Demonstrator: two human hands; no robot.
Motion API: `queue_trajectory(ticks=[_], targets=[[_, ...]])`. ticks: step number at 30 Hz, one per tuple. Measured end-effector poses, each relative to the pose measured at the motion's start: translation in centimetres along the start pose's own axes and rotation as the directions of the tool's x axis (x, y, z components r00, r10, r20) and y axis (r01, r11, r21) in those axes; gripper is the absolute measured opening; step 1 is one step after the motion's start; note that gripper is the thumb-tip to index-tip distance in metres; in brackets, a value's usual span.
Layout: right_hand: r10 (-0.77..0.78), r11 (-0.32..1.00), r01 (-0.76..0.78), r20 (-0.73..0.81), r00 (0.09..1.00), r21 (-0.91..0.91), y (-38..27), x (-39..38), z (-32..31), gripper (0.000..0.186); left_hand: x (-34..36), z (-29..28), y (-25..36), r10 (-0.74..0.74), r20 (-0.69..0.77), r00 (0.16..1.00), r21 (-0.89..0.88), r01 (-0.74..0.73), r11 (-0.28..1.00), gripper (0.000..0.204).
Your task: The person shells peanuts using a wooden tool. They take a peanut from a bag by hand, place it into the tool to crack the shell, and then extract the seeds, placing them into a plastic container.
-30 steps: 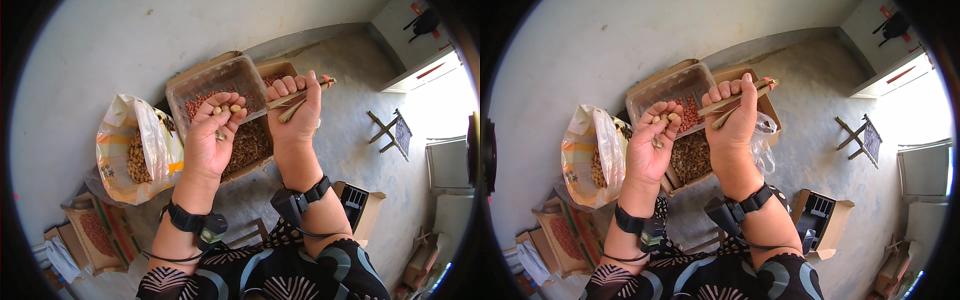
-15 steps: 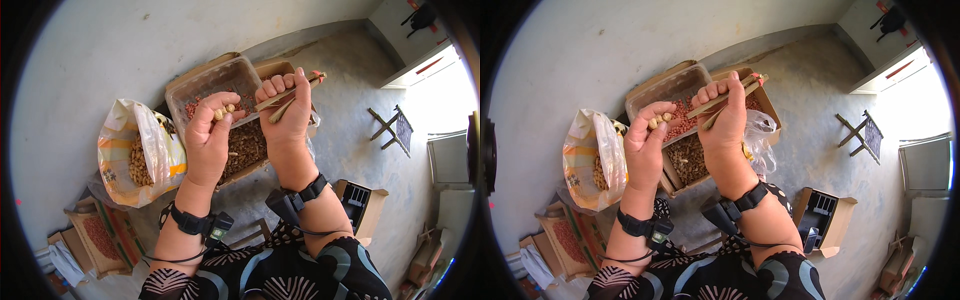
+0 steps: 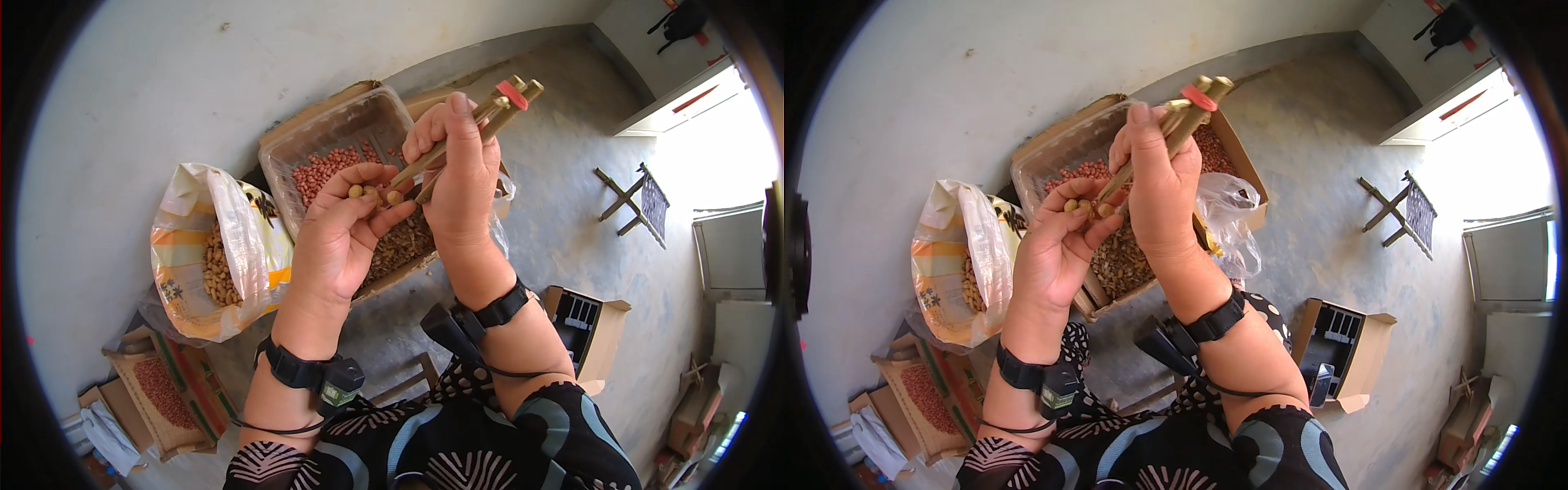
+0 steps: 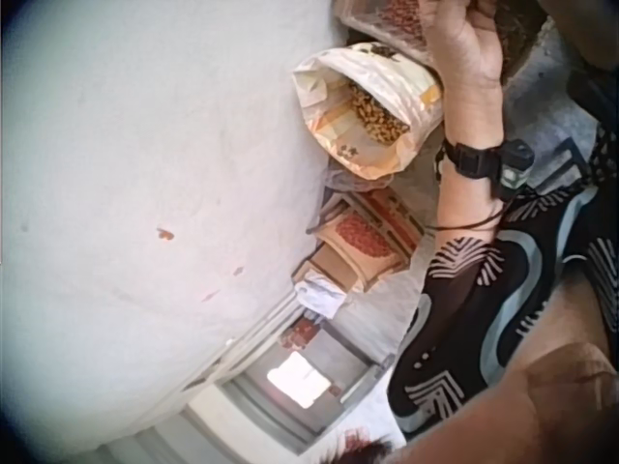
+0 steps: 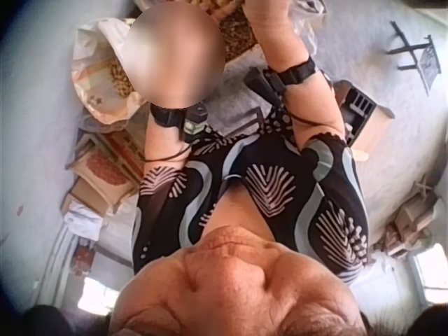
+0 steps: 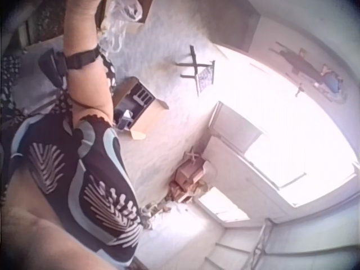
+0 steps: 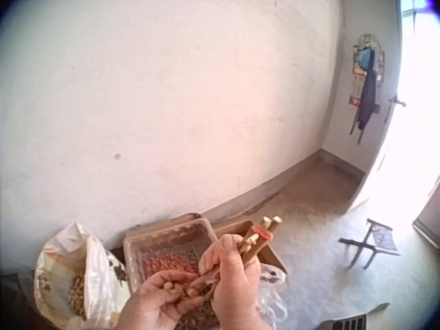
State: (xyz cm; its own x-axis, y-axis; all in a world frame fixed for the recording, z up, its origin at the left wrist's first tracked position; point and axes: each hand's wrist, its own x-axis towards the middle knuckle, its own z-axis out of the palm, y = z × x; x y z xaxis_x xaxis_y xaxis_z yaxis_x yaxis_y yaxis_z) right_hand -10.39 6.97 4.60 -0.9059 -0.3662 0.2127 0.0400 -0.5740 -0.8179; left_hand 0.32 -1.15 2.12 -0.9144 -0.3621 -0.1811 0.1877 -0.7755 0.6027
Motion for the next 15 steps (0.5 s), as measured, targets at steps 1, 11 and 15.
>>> queue_trajectory(ticks=[1,11,15], targets=[[-0.013,0.998,0.014,0.018,1.0,-0.068,0.0,-0.1,0.1,0.035,-0.1,0.1,0.0,-0.014,0.007,1.0,0.013,0.014,1.0,0.025],[-0.026,0.94,0.067,0.124,0.992,-0.335,1.3,-0.7,0.2,0.029,-0.4,-0.1,0.0,-0.026,-0.015,1.0,0.024,0.027,0.999,0.028],[-0.018,0.921,0.083,0.169,0.985,-0.382,2.1,-0.9,-0.2,0.025,-0.4,-0.1,-0.2,-0.013,-0.061,0.998,0.06,0.017,0.998,0.029]])
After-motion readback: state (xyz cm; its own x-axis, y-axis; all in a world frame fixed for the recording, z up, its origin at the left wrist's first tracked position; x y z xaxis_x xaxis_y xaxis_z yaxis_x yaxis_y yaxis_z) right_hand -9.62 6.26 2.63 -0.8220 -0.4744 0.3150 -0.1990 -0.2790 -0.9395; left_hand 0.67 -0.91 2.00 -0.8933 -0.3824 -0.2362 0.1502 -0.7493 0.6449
